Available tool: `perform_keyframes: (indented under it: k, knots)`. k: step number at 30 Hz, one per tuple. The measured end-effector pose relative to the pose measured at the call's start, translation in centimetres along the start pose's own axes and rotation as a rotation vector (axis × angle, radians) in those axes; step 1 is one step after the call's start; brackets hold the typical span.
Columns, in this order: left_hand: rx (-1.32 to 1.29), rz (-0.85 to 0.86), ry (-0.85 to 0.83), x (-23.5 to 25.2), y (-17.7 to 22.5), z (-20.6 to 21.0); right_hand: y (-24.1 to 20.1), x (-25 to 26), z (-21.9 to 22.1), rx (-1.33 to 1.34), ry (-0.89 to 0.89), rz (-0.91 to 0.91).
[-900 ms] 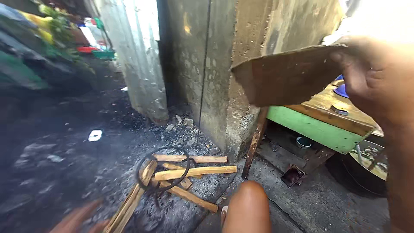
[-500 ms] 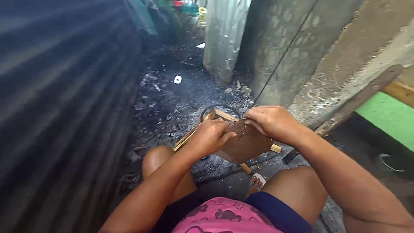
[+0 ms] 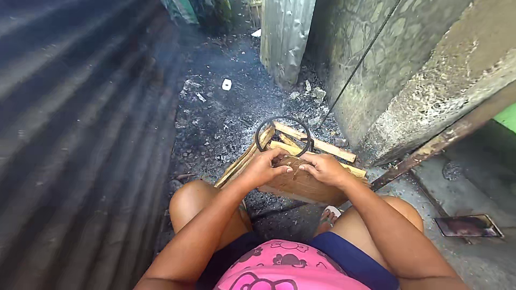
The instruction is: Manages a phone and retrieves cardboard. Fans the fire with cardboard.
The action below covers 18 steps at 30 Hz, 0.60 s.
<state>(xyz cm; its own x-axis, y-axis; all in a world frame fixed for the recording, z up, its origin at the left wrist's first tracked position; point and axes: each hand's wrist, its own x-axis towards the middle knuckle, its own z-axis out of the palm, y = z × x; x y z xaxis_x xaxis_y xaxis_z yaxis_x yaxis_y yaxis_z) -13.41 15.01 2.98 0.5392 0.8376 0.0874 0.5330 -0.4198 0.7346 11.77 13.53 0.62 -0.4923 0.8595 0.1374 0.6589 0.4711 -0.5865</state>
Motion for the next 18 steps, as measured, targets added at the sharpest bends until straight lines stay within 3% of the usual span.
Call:
perform_keyframes:
  k: [3,6,10,13,18]
  knots:
    - [0.027,0.100,0.068,1.1,-1.3,2.4,0.6,-0.2,0.4,-0.066,-0.076,0.022]
    - [-0.062,0.058,0.114,0.9,-2.7,5.6,0.8,-0.5,1.3,-0.061,-0.214,0.106]
    - [-0.082,0.015,0.158,-0.5,-4.4,9.7,1.2,-0.8,4.7,-0.028,-0.262,0.192]
    - [-0.096,-0.038,0.159,-1.0,-5.5,10.6,1.3,-0.9,6.4,-0.038,-0.270,0.206]
    - [-0.351,-0.207,0.209,-1.0,-5.7,11.0,1.4,-0.5,7.2,-0.040,-0.239,0.193]
